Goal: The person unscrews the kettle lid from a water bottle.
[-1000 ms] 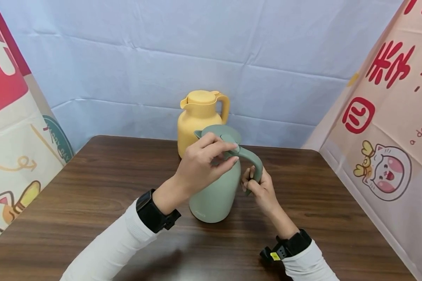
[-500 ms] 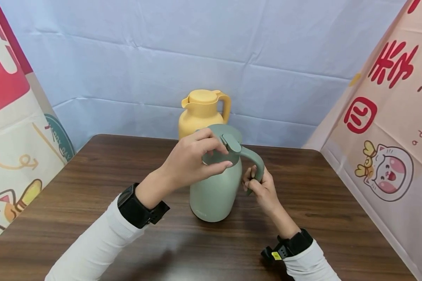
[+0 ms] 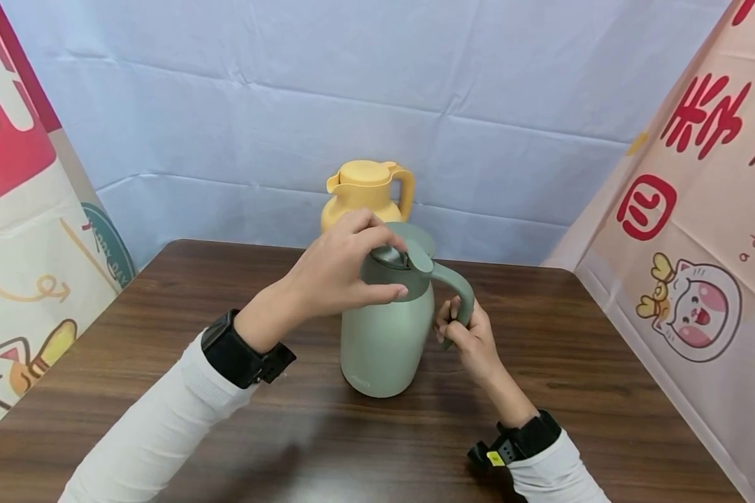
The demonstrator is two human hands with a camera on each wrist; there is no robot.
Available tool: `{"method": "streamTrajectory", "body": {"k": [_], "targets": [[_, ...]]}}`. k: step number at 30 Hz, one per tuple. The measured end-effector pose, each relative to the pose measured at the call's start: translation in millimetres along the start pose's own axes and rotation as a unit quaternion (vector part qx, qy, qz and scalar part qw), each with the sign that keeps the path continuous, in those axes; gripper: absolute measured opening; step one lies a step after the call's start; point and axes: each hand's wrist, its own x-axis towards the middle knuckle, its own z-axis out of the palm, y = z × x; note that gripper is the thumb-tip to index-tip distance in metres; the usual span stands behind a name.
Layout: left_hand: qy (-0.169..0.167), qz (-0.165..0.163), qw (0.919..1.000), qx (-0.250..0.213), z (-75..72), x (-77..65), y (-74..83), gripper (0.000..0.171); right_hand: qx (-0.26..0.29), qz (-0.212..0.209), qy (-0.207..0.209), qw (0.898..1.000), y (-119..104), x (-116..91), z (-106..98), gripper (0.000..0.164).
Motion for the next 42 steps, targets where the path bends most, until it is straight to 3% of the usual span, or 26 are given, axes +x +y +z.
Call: {"method": "streamTrajectory", "body": {"k": [4,9,15,19,27,32,38,42], "targets": [[-0.031,-0.011,0.9994,-0.009,-2.8,5.6,-5.0,0.048,-0.002,0.006,0.002,1.000,-0.3,-0.4,0.2,0.015],[-0.094,-0.029,0.9946,-0.036,-6.4,15.9,-13.2,0.058,-0.002,0.005,0.002,1.000,-1.3,-0.2,0.4,0.015],[-0.180,-0.063,0.9781,-0.082,-8.1,27.5,-23.3,0.062,0.003,0.004,0.002,1.000,-1.0,0.0,0.1,0.014],[-0.216,-0.089,0.9684,-0.089,-7.0,34.0,-27.7,0.062,0.007,0.004,0.003,1.000,-1.6,-0.3,-0.2,0.013],[-0.249,-0.097,0.9613,-0.067,-6.5,47.6,-31.2,0.064,0.000,0.010,-0.001,1.000,-2.2,0.1,-0.3,0.017],[-0.262,-0.097,0.9565,-0.082,-9.9,56.9,-34.3,0.071,-0.006,0.003,-0.003,1.000,-2.8,1.0,0.8,0.021],[-0.278,-0.125,0.9465,-0.106,-12.6,64.3,-36.1,0.073,-0.007,0.006,-0.001,1.000,-3.2,1.1,0.8,0.020],[-0.280,-0.132,0.9457,-0.100,-12.0,65.2,-37.7,0.072,-0.008,0.006,0.002,1.000,-3.0,1.1,1.2,0.019]]}}
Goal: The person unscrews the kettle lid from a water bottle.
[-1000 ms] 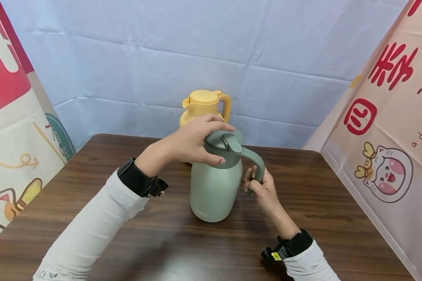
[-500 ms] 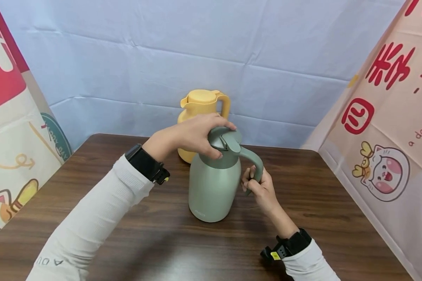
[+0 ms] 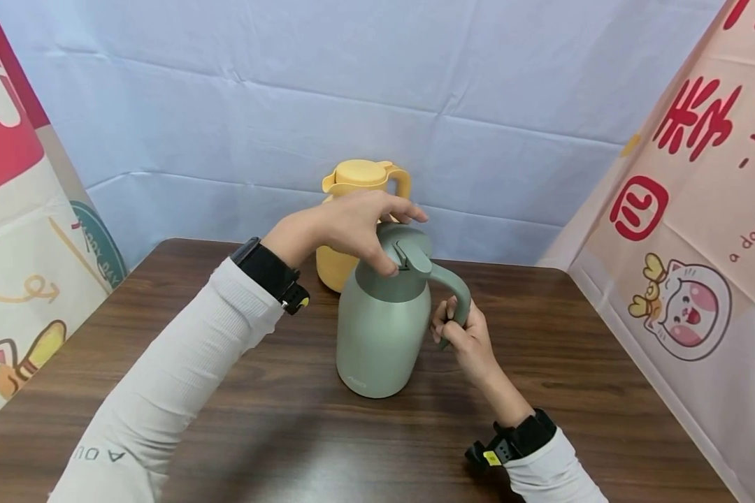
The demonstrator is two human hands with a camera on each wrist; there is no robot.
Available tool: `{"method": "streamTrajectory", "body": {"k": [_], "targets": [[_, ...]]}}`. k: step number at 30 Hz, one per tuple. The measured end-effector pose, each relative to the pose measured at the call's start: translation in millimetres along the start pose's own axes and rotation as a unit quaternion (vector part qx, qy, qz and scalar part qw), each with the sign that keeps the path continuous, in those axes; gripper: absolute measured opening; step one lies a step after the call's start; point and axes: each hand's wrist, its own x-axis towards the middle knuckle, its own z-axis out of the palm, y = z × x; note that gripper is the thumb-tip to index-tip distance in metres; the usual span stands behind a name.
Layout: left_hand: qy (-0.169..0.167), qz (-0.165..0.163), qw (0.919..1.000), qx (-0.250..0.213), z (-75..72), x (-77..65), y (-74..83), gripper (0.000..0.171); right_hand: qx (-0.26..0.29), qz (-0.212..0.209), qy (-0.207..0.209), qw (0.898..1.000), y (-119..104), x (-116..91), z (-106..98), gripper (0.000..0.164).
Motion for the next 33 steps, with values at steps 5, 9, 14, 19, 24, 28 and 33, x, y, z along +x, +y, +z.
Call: {"method": "streamTrajectory", "body": {"k": [5,9,14,19,24,28,33], "targets": [[0.002,-0.003,1.0000,0.003,-0.2,0.8,-0.4,0.070,0.011,-0.002,0.005,1.000,-0.1,-0.2,0.6,0.015],[0.004,-0.011,0.9997,0.020,0.8,3.5,0.5,0.073,0.013,0.000,0.005,1.000,0.4,-0.9,0.3,0.014],[0.004,-0.013,0.9978,0.065,4.5,9.8,3.2,0.072,0.011,-0.004,0.005,1.000,0.2,-0.3,-0.2,0.015],[0.009,-0.024,0.9953,0.093,6.7,13.7,6.0,0.061,0.015,-0.006,0.001,1.000,1.0,0.0,-0.5,0.015],[0.024,-0.037,0.9953,0.087,7.2,14.7,8.1,0.055,0.015,-0.018,-0.001,1.000,2.0,0.3,-0.2,0.017],[0.030,-0.056,0.9936,0.094,8.0,15.2,10.3,0.056,0.012,-0.025,-0.003,1.000,2.1,0.5,0.0,0.018],[0.042,-0.067,0.9909,0.109,8.5,16.6,12.2,0.051,0.008,-0.021,-0.005,1.000,1.9,0.9,-0.5,0.018]]}}
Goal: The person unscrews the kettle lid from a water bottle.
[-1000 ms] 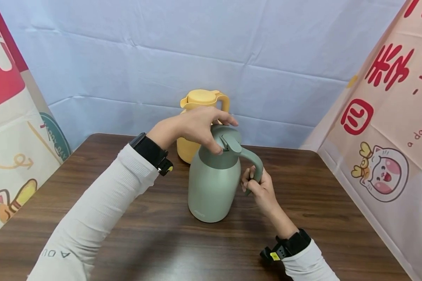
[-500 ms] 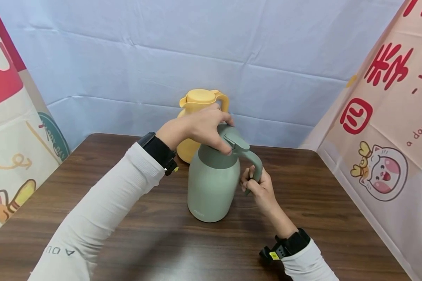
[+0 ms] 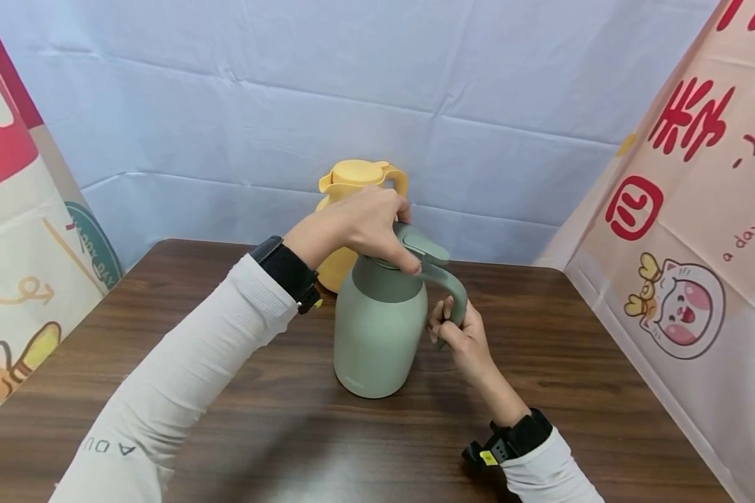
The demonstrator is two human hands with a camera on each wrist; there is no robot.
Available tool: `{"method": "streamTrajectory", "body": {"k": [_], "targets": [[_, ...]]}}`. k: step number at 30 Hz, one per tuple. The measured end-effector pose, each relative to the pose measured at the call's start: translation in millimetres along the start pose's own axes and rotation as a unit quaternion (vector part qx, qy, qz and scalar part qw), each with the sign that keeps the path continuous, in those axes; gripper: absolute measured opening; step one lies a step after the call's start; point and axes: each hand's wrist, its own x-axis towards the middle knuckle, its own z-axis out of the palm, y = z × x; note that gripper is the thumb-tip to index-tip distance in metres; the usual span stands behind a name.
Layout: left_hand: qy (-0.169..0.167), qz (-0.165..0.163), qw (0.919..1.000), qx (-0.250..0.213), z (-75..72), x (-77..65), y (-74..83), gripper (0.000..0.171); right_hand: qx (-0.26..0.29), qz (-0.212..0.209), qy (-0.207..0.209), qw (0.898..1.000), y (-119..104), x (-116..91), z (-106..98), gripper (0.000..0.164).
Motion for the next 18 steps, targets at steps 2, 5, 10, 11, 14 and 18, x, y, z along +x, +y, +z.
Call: {"method": "streamTrajectory", "body": {"k": [2,5,10,11,14,18], "targets": [[0.004,-0.005,1.0000,0.001,0.0,0.6,0.1,0.048,-0.001,0.005,0.002,1.000,-0.1,-0.3,0.1,0.019],[0.009,-0.009,0.9999,0.002,-0.2,0.8,0.2,0.046,-0.006,0.010,0.005,1.000,0.0,-0.4,0.1,0.019],[0.013,-0.007,0.9999,0.006,-0.5,0.5,1.2,0.045,-0.006,0.005,0.006,1.000,-0.2,-0.3,0.6,0.017],[0.015,-0.008,0.9998,0.005,-0.3,0.5,1.4,0.044,-0.004,0.006,0.006,1.000,-0.2,-0.5,0.6,0.017],[0.017,-0.013,0.9998,0.003,0.4,0.6,1.8,0.045,0.001,0.005,0.007,1.000,0.3,-0.8,0.6,0.015],[0.015,-0.023,0.9996,-0.001,0.7,0.8,1.8,0.049,0.000,0.006,0.007,1.000,0.2,-0.6,0.2,0.015]]}}
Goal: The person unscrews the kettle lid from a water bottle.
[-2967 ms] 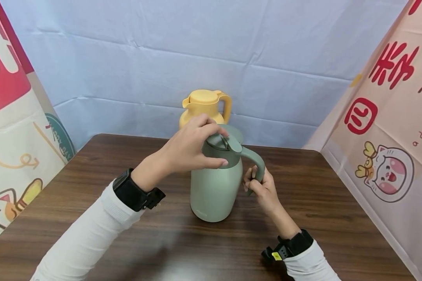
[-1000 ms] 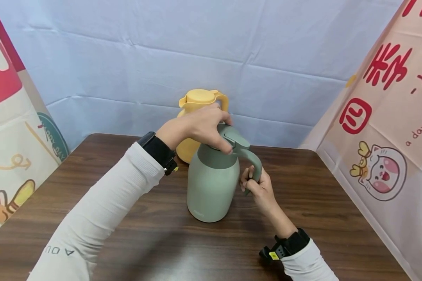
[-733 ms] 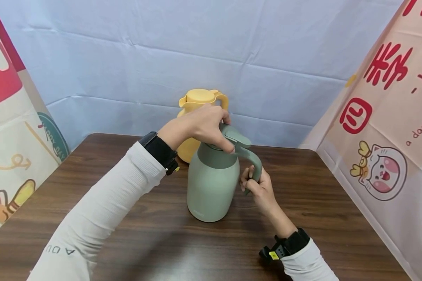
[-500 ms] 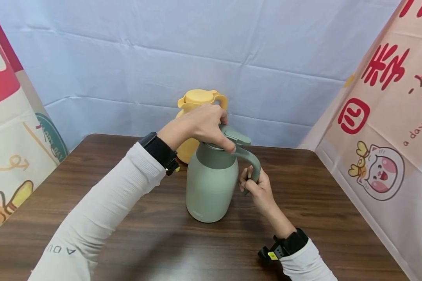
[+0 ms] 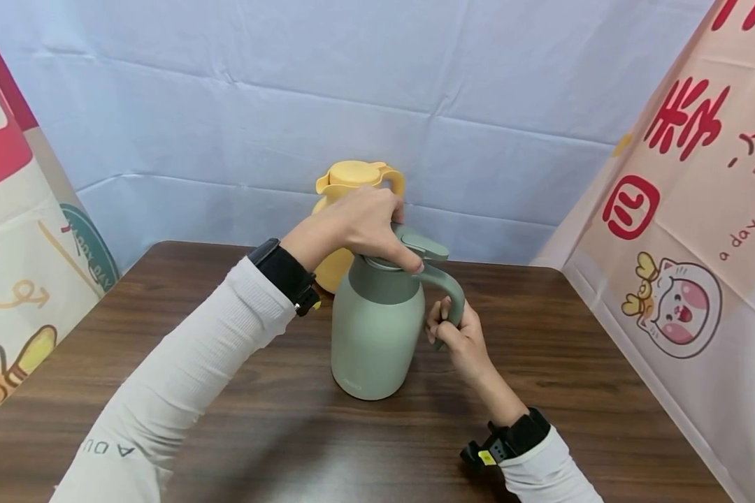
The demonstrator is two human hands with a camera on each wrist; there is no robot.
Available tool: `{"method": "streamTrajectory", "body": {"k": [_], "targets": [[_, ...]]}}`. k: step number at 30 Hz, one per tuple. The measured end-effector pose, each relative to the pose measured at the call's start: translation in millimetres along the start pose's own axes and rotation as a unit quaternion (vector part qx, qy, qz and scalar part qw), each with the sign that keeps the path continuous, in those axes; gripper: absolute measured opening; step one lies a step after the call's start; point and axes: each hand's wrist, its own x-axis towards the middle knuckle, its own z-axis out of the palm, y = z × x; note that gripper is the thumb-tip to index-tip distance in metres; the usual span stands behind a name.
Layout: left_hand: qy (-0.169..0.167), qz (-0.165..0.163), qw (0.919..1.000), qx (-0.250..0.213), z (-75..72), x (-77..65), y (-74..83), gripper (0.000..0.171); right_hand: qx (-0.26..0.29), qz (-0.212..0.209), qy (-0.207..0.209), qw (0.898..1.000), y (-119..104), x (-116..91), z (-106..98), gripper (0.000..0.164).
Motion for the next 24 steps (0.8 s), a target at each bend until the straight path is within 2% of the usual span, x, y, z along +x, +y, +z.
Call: {"method": "streamTrajectory", "body": {"k": [9,13,16,19,24], "targets": [[-0.027,-0.016,0.9995,-0.003,-3.6,-3.6,-2.1,0.062,-0.003,0.025,0.009,1.000,0.5,-0.9,0.5,0.015],[-0.043,-0.013,0.9990,-0.003,-5.8,-5.2,-2.7,0.070,-0.002,0.030,0.010,0.999,1.1,-0.3,0.0,0.017],[-0.058,0.004,0.9981,-0.021,-7.7,-6.6,-5.9,0.074,0.000,0.031,0.009,0.999,0.7,-0.1,0.5,0.017],[-0.073,0.035,0.9950,-0.058,-9.7,-7.5,-10.9,0.077,0.002,0.029,0.008,1.000,0.6,-0.3,0.9,0.016],[-0.097,0.078,0.9828,-0.137,-13.9,-7.1,-17.6,0.080,0.006,0.027,0.010,1.000,1.1,-0.5,1.0,0.014]]}}
